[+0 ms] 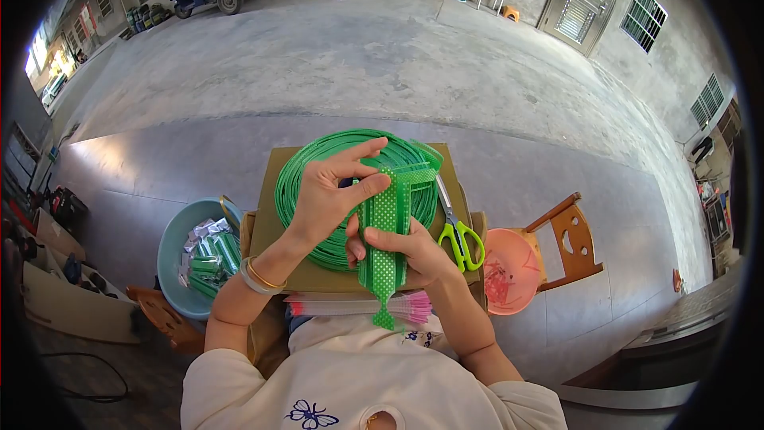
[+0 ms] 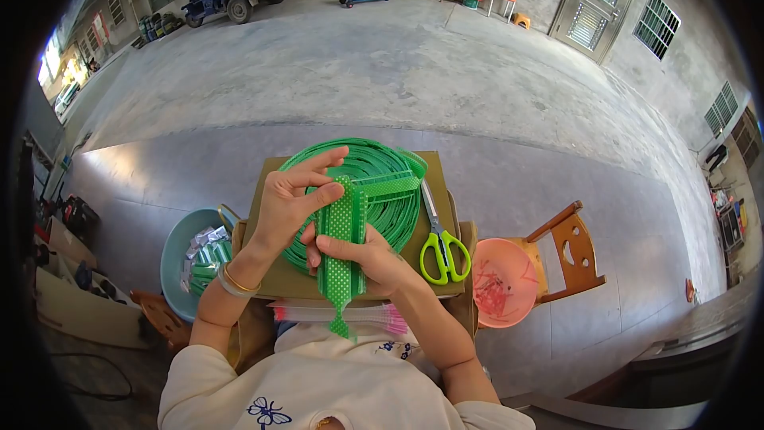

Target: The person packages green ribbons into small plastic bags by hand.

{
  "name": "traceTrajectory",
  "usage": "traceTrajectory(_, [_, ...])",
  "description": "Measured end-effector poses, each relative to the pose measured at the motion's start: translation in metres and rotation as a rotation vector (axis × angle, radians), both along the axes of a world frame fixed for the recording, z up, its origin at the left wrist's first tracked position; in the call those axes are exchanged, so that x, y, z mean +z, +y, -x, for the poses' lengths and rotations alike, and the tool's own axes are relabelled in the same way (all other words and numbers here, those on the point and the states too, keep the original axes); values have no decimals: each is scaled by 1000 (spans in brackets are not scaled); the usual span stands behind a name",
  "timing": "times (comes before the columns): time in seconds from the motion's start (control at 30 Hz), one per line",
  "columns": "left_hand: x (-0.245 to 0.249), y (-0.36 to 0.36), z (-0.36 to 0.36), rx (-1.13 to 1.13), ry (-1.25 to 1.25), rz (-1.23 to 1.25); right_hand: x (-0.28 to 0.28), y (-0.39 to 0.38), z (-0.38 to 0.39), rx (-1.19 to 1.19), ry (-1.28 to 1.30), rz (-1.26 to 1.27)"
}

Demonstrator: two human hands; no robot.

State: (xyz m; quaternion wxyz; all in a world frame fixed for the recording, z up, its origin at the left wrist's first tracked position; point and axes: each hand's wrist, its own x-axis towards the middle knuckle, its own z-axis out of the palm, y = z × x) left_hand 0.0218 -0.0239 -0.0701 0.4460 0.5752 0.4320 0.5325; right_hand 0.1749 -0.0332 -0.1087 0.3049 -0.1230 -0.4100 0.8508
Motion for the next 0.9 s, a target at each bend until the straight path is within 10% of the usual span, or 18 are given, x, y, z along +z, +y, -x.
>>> traceTrajectory(0.27, [5,3,14,-322,-255,243,5,3,-7,87,-185,-134])
traceTrajectory(0.47, [6,-1,16,-213,-1,172,5,6,-10,79,-253,-149])
traceTrajectory(0.67, [-15,18,26,-137,5,-94,-24,13,-4,-601,-741,-966])
traceTrajectory(0.9, [-11,25,34,-257,9,510,-35,18,9,-933,-1192,-1461])
